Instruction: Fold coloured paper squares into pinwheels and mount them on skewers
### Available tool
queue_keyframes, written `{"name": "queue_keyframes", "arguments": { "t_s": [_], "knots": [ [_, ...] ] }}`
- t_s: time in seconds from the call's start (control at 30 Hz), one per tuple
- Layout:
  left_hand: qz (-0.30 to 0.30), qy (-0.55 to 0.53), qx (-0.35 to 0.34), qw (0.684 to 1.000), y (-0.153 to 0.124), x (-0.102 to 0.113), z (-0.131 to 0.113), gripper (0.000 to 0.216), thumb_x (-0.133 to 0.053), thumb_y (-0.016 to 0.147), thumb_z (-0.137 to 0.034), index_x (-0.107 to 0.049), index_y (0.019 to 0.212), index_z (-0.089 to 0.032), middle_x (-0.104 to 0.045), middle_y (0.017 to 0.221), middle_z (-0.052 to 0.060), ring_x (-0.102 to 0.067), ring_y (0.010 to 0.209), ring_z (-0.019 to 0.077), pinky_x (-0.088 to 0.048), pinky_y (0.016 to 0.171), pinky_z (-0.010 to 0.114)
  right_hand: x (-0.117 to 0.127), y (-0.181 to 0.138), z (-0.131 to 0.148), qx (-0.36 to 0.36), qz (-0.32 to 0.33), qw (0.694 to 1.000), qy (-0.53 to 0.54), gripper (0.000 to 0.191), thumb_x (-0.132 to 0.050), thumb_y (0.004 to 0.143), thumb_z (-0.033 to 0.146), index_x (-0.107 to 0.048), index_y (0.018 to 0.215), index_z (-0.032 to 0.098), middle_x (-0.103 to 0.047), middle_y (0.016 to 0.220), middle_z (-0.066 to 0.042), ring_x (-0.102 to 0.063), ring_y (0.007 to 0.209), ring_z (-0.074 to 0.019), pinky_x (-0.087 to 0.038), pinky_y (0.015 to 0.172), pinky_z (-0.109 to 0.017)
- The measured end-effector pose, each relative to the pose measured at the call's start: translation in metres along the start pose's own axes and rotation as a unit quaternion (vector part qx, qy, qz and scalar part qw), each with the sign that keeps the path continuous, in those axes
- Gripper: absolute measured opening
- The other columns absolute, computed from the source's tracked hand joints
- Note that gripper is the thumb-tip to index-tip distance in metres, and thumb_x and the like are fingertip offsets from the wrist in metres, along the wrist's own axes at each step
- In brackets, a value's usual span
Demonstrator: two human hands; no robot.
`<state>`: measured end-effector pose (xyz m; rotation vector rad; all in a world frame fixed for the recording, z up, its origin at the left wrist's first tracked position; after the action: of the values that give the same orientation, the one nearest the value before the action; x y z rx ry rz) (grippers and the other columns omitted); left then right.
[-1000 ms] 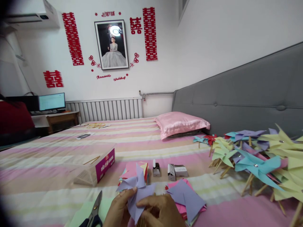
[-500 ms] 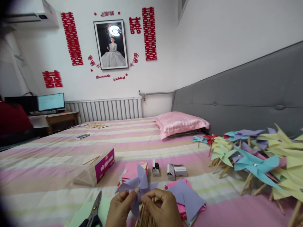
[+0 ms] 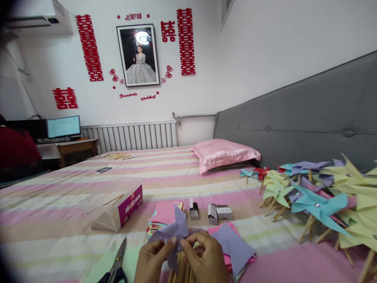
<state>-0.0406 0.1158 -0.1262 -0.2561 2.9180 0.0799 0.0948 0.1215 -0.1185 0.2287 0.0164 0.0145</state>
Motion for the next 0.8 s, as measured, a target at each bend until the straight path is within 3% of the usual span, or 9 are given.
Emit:
{"name": "queue_keyframes", "arguments": {
  "t_s": [0.27,0.8],
  "knots": [
    [0.003,0.011,-0.018,1.0,0.0,-0.001,0.002,0.027,-0.076,0.054,-0.038,-0.072,0.055,-0.011,-0.065,0.049,0.005,-0.053,0.052,0.0156,-0.041,0.054,0.023,-0.001,0.0,0.004,-0.001,0.044,0.997,-0.058,0.031,-0.06,0.071,0.044,-0.057,0.058,0.016,-0.056,0.05,0.0,-0.06,0.048,-0.0173,-0.04,0.045,-0.022],
    [-0.02,0.011,-0.027,0.999,-0.003,-0.001,-0.01,0.027,-0.077,0.049,-0.035,-0.066,0.045,-0.011,-0.06,0.043,0.004,-0.051,0.045,0.0136,-0.04,0.048,0.022,-0.004,0.002,0.0,0.029,0.045,0.994,-0.096,0.037,-0.058,0.072,0.047,-0.062,0.057,0.014,-0.055,0.053,-0.002,-0.053,0.051,-0.0158,-0.04,0.05,-0.024]
  ]
}}
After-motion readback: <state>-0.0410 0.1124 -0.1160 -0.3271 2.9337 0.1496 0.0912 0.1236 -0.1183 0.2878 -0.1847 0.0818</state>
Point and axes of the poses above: each hand's wrist, its own y-axis towards the middle knuckle, its own x-axis out of the back of the hand, z = x × y, the point moved 9 cm from there along y, towards the middle knuckle
